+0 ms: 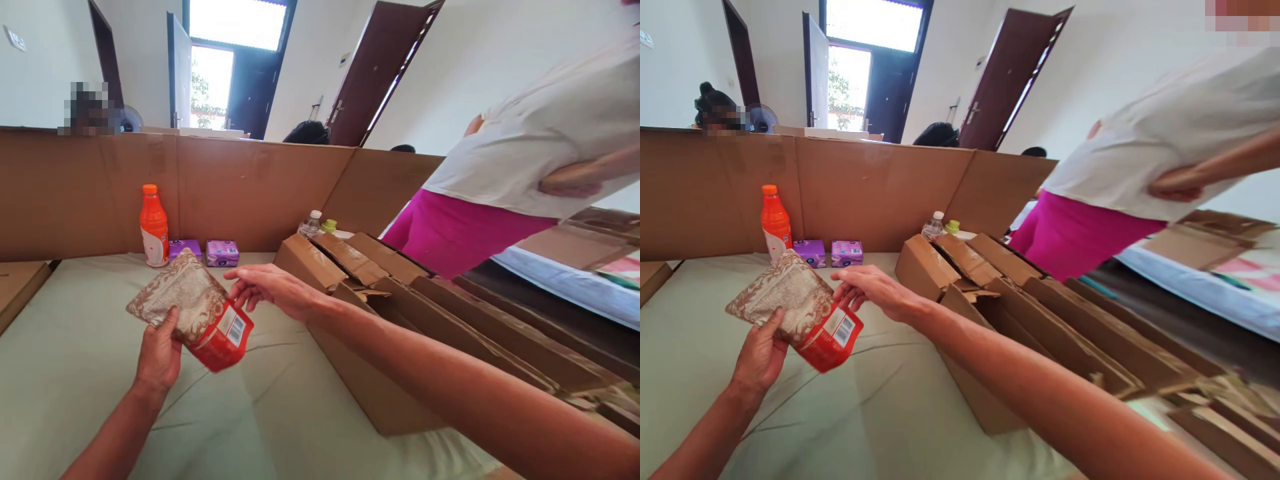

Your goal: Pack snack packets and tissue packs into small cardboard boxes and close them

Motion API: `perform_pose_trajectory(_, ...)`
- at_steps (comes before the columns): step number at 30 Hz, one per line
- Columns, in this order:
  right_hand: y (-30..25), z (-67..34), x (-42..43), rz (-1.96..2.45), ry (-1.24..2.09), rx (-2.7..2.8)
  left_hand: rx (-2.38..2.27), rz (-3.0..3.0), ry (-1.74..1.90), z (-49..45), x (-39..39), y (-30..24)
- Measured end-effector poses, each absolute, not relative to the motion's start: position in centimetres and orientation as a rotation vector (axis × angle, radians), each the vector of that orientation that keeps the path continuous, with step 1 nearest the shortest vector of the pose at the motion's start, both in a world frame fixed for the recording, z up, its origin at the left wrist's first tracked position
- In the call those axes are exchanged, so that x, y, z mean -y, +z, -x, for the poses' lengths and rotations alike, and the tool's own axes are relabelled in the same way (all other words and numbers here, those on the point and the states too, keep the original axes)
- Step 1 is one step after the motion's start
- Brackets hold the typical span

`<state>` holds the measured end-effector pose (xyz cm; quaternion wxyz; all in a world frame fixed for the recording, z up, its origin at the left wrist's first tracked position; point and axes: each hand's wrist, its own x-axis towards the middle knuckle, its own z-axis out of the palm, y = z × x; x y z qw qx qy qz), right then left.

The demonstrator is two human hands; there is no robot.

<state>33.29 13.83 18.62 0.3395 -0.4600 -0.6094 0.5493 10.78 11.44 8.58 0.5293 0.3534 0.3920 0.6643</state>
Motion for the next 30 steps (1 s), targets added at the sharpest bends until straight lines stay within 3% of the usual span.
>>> perform_pose_trajectory(3,17.1,-33.2,-16.1,1.357,1.243,1.892,-0.954,-0.554,1.553,-9.4,-12.7,8.3)
perform_pose_trajectory(8,11.9,-29.9,-18.5,1.325,1.391,2.129,-0.968,-0.262,1.555,-8.3,-14.9,7.9)
perform_pose_trajectory(12,10.1,-27.4,-22.2,1.417,1.21,2.23,-0.992,-0.181,1.52,-6.5,-17.8,8.0)
perform_pose_trajectory(22,18.4,-27.5,-31.3,1.705,0.52,2.069,-1.199,-0.299,1.376,-5.6,-21.1,8.6)
perform_pose_trajectory(30,22.9,-45.4,-22.9,1.994,0.31,1.943,-1.192,-0.789,1.319,-11.2,-20.1,7.1)
